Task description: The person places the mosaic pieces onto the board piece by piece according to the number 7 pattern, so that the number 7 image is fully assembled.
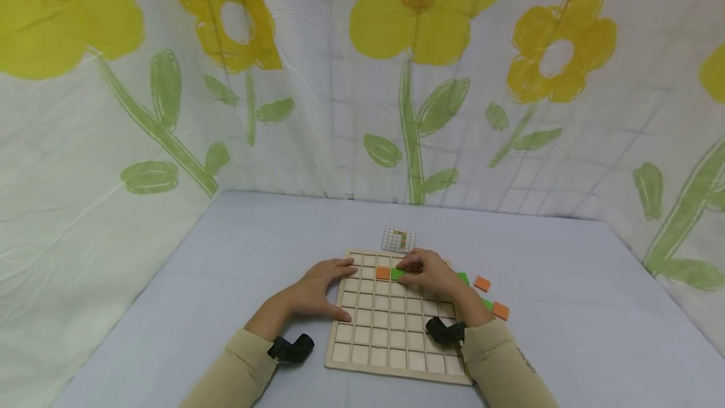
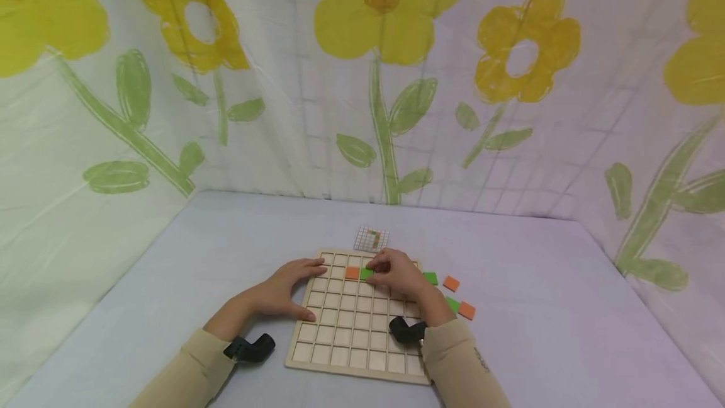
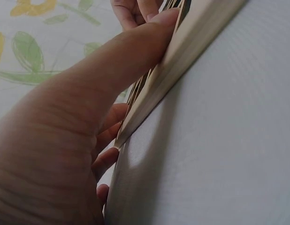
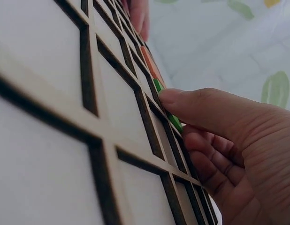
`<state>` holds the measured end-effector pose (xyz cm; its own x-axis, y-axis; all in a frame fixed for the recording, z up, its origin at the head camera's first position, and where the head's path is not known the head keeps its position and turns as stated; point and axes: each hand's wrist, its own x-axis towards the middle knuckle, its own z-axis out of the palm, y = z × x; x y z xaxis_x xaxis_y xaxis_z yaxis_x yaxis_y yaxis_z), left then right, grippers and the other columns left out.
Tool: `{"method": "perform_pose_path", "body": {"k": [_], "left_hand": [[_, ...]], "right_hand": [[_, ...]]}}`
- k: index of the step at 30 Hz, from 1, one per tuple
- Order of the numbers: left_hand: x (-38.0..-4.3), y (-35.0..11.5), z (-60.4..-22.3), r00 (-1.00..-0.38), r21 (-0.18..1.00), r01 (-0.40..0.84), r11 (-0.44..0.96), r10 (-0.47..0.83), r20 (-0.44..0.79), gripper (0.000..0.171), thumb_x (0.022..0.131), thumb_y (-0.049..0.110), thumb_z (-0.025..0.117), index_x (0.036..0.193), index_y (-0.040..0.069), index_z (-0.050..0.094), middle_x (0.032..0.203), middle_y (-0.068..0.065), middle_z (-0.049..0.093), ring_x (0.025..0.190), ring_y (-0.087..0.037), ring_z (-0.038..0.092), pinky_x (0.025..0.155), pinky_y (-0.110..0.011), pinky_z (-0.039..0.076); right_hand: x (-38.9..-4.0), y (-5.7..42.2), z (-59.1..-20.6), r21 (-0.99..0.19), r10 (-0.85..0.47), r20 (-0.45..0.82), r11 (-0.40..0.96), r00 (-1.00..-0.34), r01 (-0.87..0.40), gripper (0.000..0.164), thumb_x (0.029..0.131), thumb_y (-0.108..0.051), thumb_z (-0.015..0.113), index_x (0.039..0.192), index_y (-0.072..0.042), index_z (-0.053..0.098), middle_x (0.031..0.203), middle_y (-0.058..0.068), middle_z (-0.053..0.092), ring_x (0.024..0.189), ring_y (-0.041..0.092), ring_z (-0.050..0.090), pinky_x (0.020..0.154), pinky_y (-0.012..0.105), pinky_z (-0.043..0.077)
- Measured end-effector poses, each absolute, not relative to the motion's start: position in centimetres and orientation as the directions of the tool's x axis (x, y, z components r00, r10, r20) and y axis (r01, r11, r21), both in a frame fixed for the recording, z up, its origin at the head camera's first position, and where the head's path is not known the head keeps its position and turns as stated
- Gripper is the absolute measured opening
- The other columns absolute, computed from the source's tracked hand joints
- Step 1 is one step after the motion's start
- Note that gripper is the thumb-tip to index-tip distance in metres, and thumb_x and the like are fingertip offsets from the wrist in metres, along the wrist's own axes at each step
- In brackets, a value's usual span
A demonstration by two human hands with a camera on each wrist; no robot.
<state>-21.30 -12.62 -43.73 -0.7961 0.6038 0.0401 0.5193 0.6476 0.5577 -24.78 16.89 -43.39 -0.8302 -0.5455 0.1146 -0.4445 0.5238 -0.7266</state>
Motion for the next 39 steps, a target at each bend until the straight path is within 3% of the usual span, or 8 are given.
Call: {"method": "perform_pose_path", "body": {"k": [7, 18, 30, 39], "left_hand": [[-21.4, -12.6, -43.7, -0.796, 0.555, 0.517, 0.652, 0.604, 0.032, 0.091, 0.067, 0.05, 0.078, 0.142, 0.015, 0.04, 0.153, -0.002, 0.028, 0.141, -0.032, 0.021, 0.113, -0.054, 0.02], [-21.4, -12.9, -44.2, -0.808, 0.561, 0.498, 0.661, 0.588, 0.024, 0.091, 0.067, 0.051, 0.078, 0.141, 0.016, 0.04, 0.153, -0.002, 0.027, 0.141, -0.032, 0.02, 0.113, -0.055, 0.02], [-21.6, -12.1, -43.7, -0.783, 0.556, 0.535, 0.636, 0.621, 0.044, 0.09, 0.068, 0.049, 0.078, 0.142, 0.013, 0.04, 0.153, -0.003, 0.029, 0.141, -0.033, 0.022, 0.112, -0.055, 0.021], [-21.4, -12.4, -43.8, -0.799, 0.567, 0.51, 0.647, 0.6, 0.035, 0.09, 0.067, 0.049, 0.079, 0.141, 0.014, 0.041, 0.153, -0.003, 0.029, 0.141, -0.032, 0.022, 0.112, -0.055, 0.022]], "right_hand": [[-25.2, 16.9, -42.5, -0.722, -0.562, 0.043, 0.554, -0.826, -0.414, 0.029, 0.082, -0.021, 0.072, 0.106, -0.004, 0.068, 0.099, 0.007, 0.062, 0.086, 0.014, 0.058, 0.074, 0.024, 0.051], [-24.8, 17.4, -40.1, -0.735, -0.634, -0.12, 0.574, -0.764, -0.361, 0.047, 0.084, -0.02, 0.069, 0.122, 0.004, 0.057, 0.123, 0.018, 0.057, 0.108, 0.031, 0.057, 0.088, 0.035, 0.052], [-22.5, 21.0, -38.4, -0.681, -0.634, -0.087, 0.6, -0.768, -0.419, 0.046, 0.084, -0.021, 0.069, 0.12, 0.004, 0.057, 0.117, 0.018, 0.058, 0.11, 0.035, 0.056, 0.095, 0.04, 0.049], [-20.4, 23.7, -38.6, -0.671, -0.606, -0.002, 0.591, -0.796, -0.448, 0.045, 0.084, -0.026, 0.069, 0.118, 0.002, 0.06, 0.115, 0.015, 0.06, 0.104, 0.03, 0.06, 0.087, 0.031, 0.053]]}}
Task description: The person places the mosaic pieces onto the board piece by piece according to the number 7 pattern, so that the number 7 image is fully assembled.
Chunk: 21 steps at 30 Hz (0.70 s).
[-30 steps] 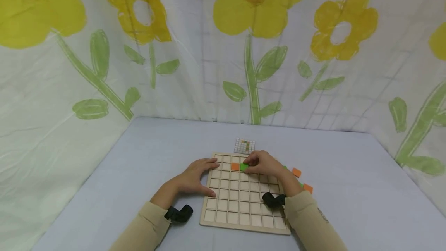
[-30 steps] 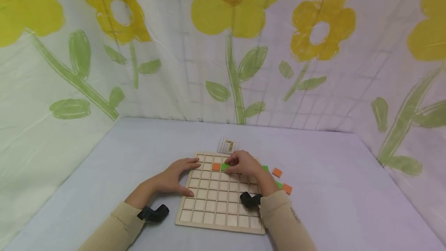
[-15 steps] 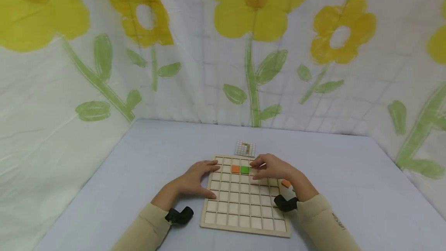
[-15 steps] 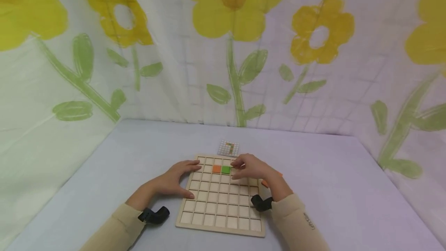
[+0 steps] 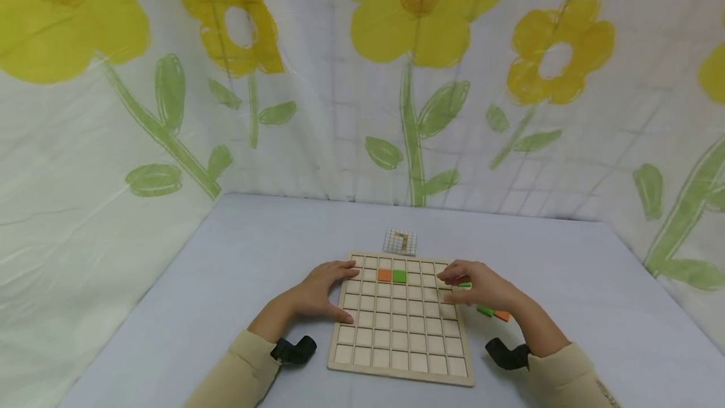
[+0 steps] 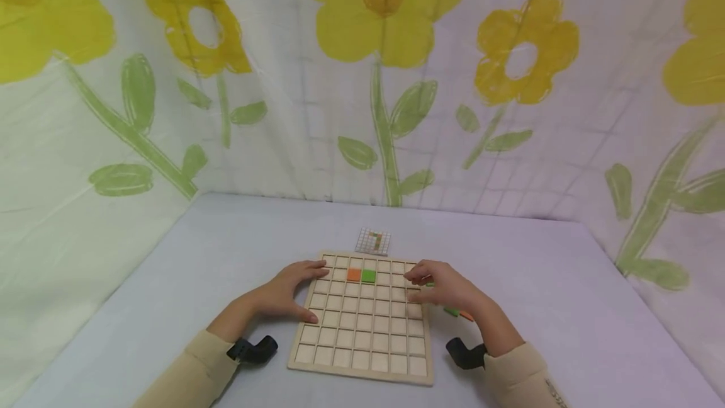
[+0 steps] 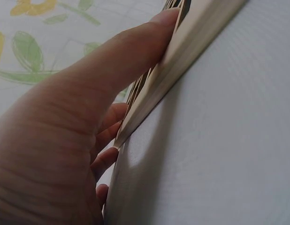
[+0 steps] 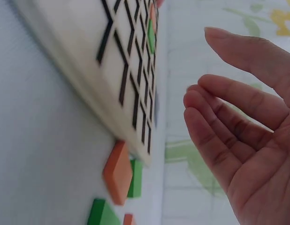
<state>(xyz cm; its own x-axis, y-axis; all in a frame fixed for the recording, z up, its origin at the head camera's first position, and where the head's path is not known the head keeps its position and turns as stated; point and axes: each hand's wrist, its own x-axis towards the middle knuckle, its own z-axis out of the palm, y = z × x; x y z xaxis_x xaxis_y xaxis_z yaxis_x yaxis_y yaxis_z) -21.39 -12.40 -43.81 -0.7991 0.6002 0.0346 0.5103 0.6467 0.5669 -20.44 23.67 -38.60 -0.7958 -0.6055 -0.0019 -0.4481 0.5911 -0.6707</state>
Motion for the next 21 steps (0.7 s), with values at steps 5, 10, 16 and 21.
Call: {"method": "perform_pose_path", "body": {"k": [5, 10, 16, 21], "left_hand": [[-21.3, -12.5, -43.9, -0.806, 0.569, 0.504, 0.65, 0.591, 0.039, 0.091, 0.066, 0.049, 0.079, 0.141, 0.015, 0.041, 0.153, -0.002, 0.029, 0.141, -0.032, 0.022, 0.112, -0.055, 0.021], [-21.3, -12.5, -44.2, -0.807, 0.571, 0.503, 0.649, 0.589, 0.043, 0.091, 0.066, 0.05, 0.079, 0.141, 0.015, 0.041, 0.153, -0.002, 0.029, 0.141, -0.032, 0.021, 0.113, -0.055, 0.021], [-21.4, -12.5, -44.4, -0.798, 0.557, 0.517, 0.65, 0.601, 0.041, 0.091, 0.067, 0.051, 0.078, 0.142, 0.015, 0.04, 0.153, -0.002, 0.028, 0.141, -0.032, 0.021, 0.113, -0.054, 0.02], [-21.3, -12.4, -44.1, -0.796, 0.557, 0.519, 0.648, 0.604, 0.04, 0.091, 0.067, 0.05, 0.078, 0.141, 0.014, 0.04, 0.153, -0.003, 0.028, 0.141, -0.033, 0.021, 0.113, -0.054, 0.02]], "right_hand": [[-19.6, 24.8, -38.6, -0.645, -0.617, 0.049, 0.581, -0.786, -0.496, 0.045, 0.083, -0.026, 0.07, 0.115, 0.004, 0.061, 0.112, 0.016, 0.061, 0.098, 0.027, 0.062, 0.087, 0.033, 0.053], [-18.8, 25.8, -38.2, -0.612, -0.572, 0.038, 0.635, -0.819, -0.472, 0.043, 0.082, -0.027, 0.071, 0.114, 0.0, 0.062, 0.109, 0.011, 0.062, 0.097, 0.024, 0.061, 0.086, 0.033, 0.053], [-17.7, 27.5, -38.0, -0.6, -0.502, 0.019, 0.686, -0.865, -0.411, 0.044, 0.081, -0.029, 0.071, 0.114, -0.002, 0.062, 0.109, 0.01, 0.062, 0.099, 0.026, 0.061, 0.085, 0.037, 0.053], [-17.1, 29.1, -37.7, -0.603, -0.458, 0.034, 0.699, -0.888, -0.384, 0.048, 0.08, -0.028, 0.072, 0.117, 0.0, 0.061, 0.111, 0.011, 0.062, 0.099, 0.026, 0.06, 0.085, 0.037, 0.053]]}}
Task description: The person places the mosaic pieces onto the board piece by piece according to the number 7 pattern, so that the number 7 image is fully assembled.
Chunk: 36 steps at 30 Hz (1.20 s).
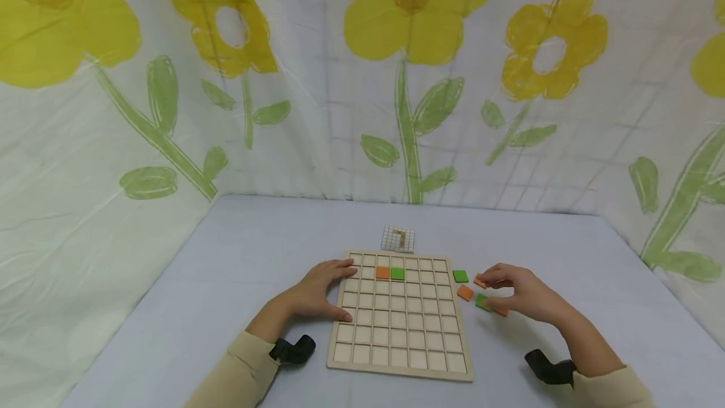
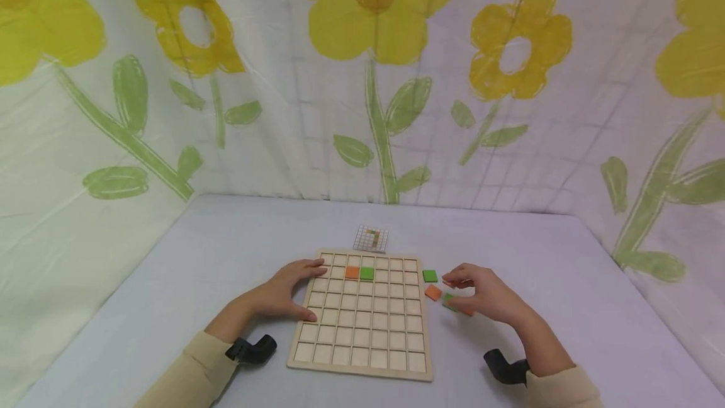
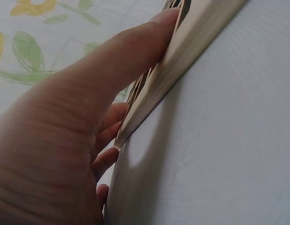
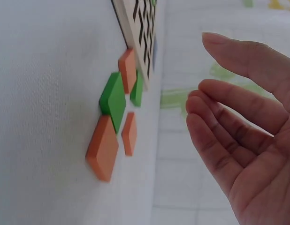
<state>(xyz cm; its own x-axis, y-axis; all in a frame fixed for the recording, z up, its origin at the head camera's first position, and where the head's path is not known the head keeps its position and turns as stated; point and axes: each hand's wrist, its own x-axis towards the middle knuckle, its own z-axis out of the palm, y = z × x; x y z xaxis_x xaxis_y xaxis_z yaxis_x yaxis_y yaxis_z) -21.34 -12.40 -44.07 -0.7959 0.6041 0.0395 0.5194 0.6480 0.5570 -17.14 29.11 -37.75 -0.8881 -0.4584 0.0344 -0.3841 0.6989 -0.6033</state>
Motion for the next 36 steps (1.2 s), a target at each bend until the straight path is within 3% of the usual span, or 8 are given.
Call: {"method": "perform_pose_path", "body": {"k": [5, 14, 29, 36], "left_hand": [[-21.2, -12.4, -43.9, -0.798, 0.557, 0.516, 0.651, 0.602, 0.035, 0.091, 0.067, 0.049, 0.079, 0.141, 0.014, 0.04, 0.153, -0.003, 0.028, 0.141, -0.032, 0.021, 0.113, -0.054, 0.02], [-21.2, -12.4, -43.8, -0.8, 0.561, 0.51, 0.652, 0.6, 0.03, 0.09, 0.067, 0.048, 0.079, 0.142, 0.015, 0.04, 0.153, -0.002, 0.028, 0.141, -0.032, 0.021, 0.113, -0.054, 0.019], [-21.1, -12.5, -44.0, -0.801, 0.566, 0.511, 0.647, 0.597, 0.042, 0.09, 0.067, 0.048, 0.079, 0.141, 0.015, 0.041, 0.153, -0.002, 0.029, 0.141, -0.032, 0.021, 0.113, -0.055, 0.02], [-21.2, -12.5, -44.0, -0.797, 0.573, 0.515, 0.638, 0.603, 0.046, 0.09, 0.067, 0.048, 0.079, 0.141, 0.014, 0.041, 0.153, -0.003, 0.029, 0.141, -0.033, 0.022, 0.113, -0.056, 0.019]], "right_hand": [[-16.7, 30.4, -38.0, -0.584, -0.405, 0.034, 0.734, -0.914, -0.347, 0.045, 0.08, -0.028, 0.073, 0.115, -0.001, 0.062, 0.109, 0.009, 0.062, 0.096, 0.024, 0.061, 0.083, 0.035, 0.054], [-16.1, 32.1, -39.3, -0.591, -0.315, 0.03, 0.76, -0.949, -0.271, 0.041, 0.077, -0.027, 0.075, 0.11, -0.004, 0.064, 0.105, 0.008, 0.066, 0.088, 0.005, 0.059, 0.077, 0.024, 0.053], [-16.4, 32.7, -41.4, -0.608, -0.195, -0.116, 0.789, -0.974, -0.086, 0.049, 0.07, -0.028, 0.08, 0.106, 0.002, 0.064, 0.098, 0.006, 0.066, 0.077, 0.007, 0.052, 0.065, 0.019, 0.048], [-16.5, 32.7, -42.1, -0.609, -0.169, -0.127, 0.791, -0.977, -0.057, 0.043, 0.071, -0.026, 0.08, 0.102, 0.0, 0.065, 0.093, 0.004, 0.064, 0.077, 0.009, 0.052, 0.064, 0.02, 0.047]]}}
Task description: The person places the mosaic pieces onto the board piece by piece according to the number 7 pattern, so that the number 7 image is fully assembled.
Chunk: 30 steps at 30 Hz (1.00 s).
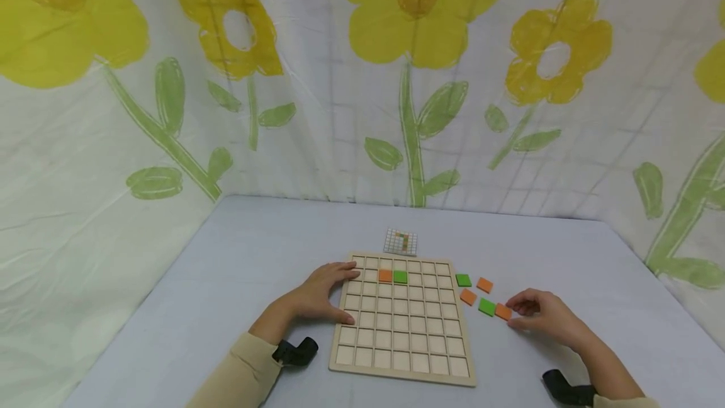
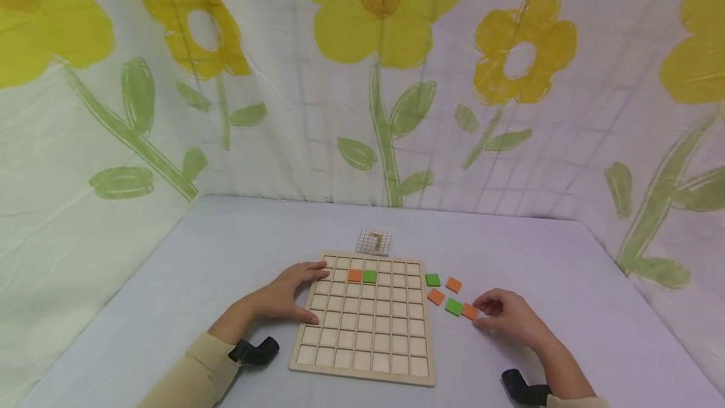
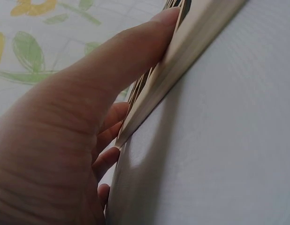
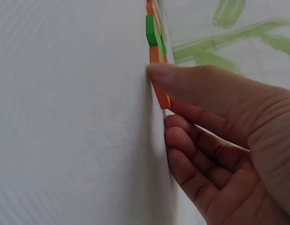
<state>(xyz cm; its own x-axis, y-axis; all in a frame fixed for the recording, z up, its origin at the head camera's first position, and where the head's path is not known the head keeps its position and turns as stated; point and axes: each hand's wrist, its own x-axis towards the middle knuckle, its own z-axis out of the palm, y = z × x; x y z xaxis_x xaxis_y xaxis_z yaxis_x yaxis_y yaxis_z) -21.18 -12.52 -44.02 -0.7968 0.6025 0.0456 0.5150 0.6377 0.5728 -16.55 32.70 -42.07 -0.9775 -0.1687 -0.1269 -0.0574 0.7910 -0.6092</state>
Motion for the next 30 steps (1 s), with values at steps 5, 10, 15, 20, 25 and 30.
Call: {"method": "perform_pose_path", "body": {"k": [5, 10, 15, 20, 25, 30], "left_hand": [[-21.2, -12.5, -44.2, -0.797, 0.563, 0.517, 0.645, 0.603, 0.039, 0.09, 0.067, 0.049, 0.079, 0.141, 0.015, 0.04, 0.153, -0.002, 0.029, 0.141, -0.032, 0.021, 0.113, -0.055, 0.019], [-21.0, -12.7, -44.3, -0.8, 0.57, 0.51, 0.645, 0.599, 0.037, 0.09, 0.067, 0.048, 0.079, 0.141, 0.015, 0.041, 0.153, -0.003, 0.029, 0.141, -0.033, 0.021, 0.113, -0.055, 0.019], [-21.0, -12.7, -44.2, -0.799, 0.573, 0.505, 0.645, 0.601, 0.027, 0.089, 0.068, 0.049, 0.078, 0.141, 0.015, 0.041, 0.153, -0.003, 0.028, 0.141, -0.034, 0.02, 0.113, -0.055, 0.018], [-21.2, -12.7, -44.0, -0.798, 0.566, 0.512, 0.646, 0.602, 0.035, 0.089, 0.068, 0.049, 0.078, 0.141, 0.016, 0.04, 0.153, -0.002, 0.028, 0.142, -0.033, 0.02, 0.114, -0.055, 0.018], [-21.3, -12.6, -44.0, -0.797, 0.566, 0.514, 0.644, 0.603, 0.038, 0.089, 0.068, 0.049, 0.078, 0.141, 0.015, 0.041, 0.153, -0.002, 0.028, 0.141, -0.033, 0.02, 0.114, -0.055, 0.018], [-21.3, -12.6, -44.1, -0.795, 0.574, 0.514, 0.638, 0.606, 0.037, 0.089, 0.068, 0.05, 0.078, 0.141, 0.015, 0.04, 0.153, -0.002, 0.028, 0.142, -0.033, 0.02, 0.113, -0.055, 0.018]], "right_hand": [[-16.3, 32.6, -42.2, -0.611, -0.179, -0.097, 0.787, -0.979, -0.084, 0.04, 0.073, -0.025, 0.079, 0.102, 0.0, 0.066, 0.09, 0.003, 0.063, 0.074, 0.005, 0.05, 0.062, 0.02, 0.046], [-16.3, 32.3, -42.6, -0.615, -0.18, -0.058, 0.782, -0.982, -0.107, 0.037, 0.074, -0.024, 0.078, 0.1, 0.0, 0.067, 0.089, 0.003, 0.063, 0.072, 0.002, 0.049, 0.062, 0.019, 0.045], [-16.4, 32.3, -43.0, -0.608, -0.168, -0.04, 0.786, -0.985, -0.109, 0.032, 0.074, -0.023, 0.078, 0.098, -0.004, 0.068, 0.086, 0.001, 0.062, 0.071, 0.001, 0.048, 0.061, 0.019, 0.045], [-16.4, 32.4, -42.8, -0.592, -0.179, -0.032, 0.796, -0.983, -0.126, 0.029, 0.075, -0.02, 0.077, 0.097, -0.004, 0.067, 0.087, 0.001, 0.063, 0.071, 0.0, 0.049, 0.062, 0.019, 0.046], [-16.5, 32.4, -41.9, -0.595, -0.197, -0.047, 0.793, -0.979, -0.131, 0.028, 0.075, -0.018, 0.076, 0.097, -0.002, 0.067, 0.086, 0.002, 0.064, 0.071, 0.001, 0.052, 0.062, 0.019, 0.048], [-16.7, 32.5, -41.0, -0.607, -0.231, -0.02, 0.776, -0.973, -0.172, 0.027, 0.078, -0.016, 0.074, 0.098, 0.0, 0.066, 0.089, 0.004, 0.065, 0.072, 0.0, 0.053, 0.062, 0.019, 0.049]]}}
